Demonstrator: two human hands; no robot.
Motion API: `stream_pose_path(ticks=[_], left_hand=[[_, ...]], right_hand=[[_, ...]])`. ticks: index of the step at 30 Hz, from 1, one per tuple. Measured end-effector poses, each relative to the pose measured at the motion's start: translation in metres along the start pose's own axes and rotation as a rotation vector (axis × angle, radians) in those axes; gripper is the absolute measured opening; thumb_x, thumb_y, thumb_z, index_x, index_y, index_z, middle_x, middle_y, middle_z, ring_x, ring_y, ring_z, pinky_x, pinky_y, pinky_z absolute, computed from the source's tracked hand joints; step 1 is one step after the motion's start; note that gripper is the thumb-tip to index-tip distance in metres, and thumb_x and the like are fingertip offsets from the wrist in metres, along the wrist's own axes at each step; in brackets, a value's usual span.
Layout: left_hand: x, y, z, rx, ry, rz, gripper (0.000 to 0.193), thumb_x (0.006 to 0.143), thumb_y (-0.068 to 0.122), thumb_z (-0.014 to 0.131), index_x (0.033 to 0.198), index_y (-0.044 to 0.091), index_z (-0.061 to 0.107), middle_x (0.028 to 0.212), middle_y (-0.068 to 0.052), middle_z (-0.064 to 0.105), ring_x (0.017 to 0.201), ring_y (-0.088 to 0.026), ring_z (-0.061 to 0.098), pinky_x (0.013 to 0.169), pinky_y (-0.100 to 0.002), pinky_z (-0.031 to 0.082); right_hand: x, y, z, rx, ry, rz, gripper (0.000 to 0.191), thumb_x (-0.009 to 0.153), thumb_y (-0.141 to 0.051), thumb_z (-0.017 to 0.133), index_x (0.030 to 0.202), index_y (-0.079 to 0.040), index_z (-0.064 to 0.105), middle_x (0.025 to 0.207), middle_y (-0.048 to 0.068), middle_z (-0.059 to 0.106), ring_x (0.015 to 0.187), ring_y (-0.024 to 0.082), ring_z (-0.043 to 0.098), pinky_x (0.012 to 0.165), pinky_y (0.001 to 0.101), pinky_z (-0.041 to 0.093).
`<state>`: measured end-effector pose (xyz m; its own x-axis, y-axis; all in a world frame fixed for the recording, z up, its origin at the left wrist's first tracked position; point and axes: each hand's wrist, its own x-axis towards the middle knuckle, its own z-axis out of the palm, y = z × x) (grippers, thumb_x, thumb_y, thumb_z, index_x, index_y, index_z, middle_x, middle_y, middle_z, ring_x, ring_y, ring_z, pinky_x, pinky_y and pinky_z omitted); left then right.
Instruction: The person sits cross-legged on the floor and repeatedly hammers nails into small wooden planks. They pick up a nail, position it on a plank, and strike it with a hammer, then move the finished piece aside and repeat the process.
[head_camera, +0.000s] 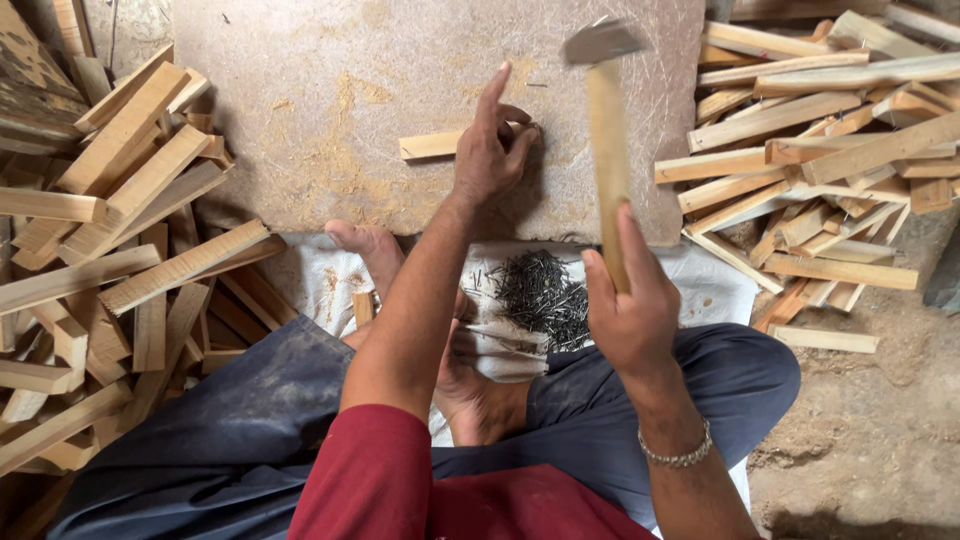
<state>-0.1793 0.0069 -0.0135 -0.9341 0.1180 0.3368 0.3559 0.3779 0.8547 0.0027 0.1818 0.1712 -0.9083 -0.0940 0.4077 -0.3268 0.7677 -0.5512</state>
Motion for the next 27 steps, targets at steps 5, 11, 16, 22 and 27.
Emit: stream_pose_path(ticks=[5,11,16,22,27], left_hand=[[0.001,0.003,-0.004,-0.041,0.065,0.026,0.094,0.093,-0.005,0.067,0.164,0.018,0.009,0.117,-0.010,0.064,0.081,-0.014,0.070,0.078,-0.029,0.066],[0.003,-0.004,-0.002,-0.046,0.085,0.028,0.089,0.095,-0.008,0.061,0.164,0.017,0.011,0.114,-0.009,0.064,0.087,-0.016,0.070,0.081,-0.032,0.066],[0.002,-0.004,-0.001,-0.016,0.060,-0.023,0.079,0.098,-0.007,0.057,0.163,0.014,0.016,0.114,-0.007,0.062,0.088,-0.014,0.065,0.082,-0.031,0.061],[-0.002,0.024,-0.050,-0.207,-0.157,-0.103,0.061,0.098,0.001,0.065,0.152,0.010,0.040,0.123,-0.008,0.061,0.112,-0.018,0.059,0.090,-0.032,0.053],[-0.018,0.022,-0.093,0.612,-0.222,0.199,0.064,0.091,-0.002,0.060,0.153,0.010,0.048,0.123,-0.011,0.072,0.117,-0.027,0.066,0.107,-0.049,0.054]], right_hand=[[-0.011,0.005,0.019,0.204,0.141,-0.076,0.052,0.112,-0.008,0.066,0.155,0.001,0.040,0.126,0.026,0.069,0.114,0.033,0.076,0.091,0.0367,0.069],[-0.026,0.032,0.031,-0.115,-0.335,0.329,0.065,0.096,-0.016,0.068,0.155,-0.007,0.041,0.122,0.028,0.071,0.099,0.038,0.074,0.079,0.0429,0.062],[-0.052,0.045,0.029,0.232,-0.166,0.237,0.069,0.103,-0.012,0.064,0.162,-0.008,0.028,0.134,0.035,0.057,0.104,0.038,0.070,0.078,0.0397,0.064],[-0.051,0.047,0.038,1.138,-0.147,1.123,0.080,0.096,-0.014,0.061,0.165,-0.025,0.022,0.073,0.002,0.052,0.045,0.006,0.044,0.034,0.0235,0.040],[-0.035,0.039,0.026,1.193,-0.189,1.110,0.077,0.099,-0.013,0.060,0.165,-0.025,0.023,0.073,0.001,0.054,0.047,0.005,0.047,0.036,0.0230,0.042]])
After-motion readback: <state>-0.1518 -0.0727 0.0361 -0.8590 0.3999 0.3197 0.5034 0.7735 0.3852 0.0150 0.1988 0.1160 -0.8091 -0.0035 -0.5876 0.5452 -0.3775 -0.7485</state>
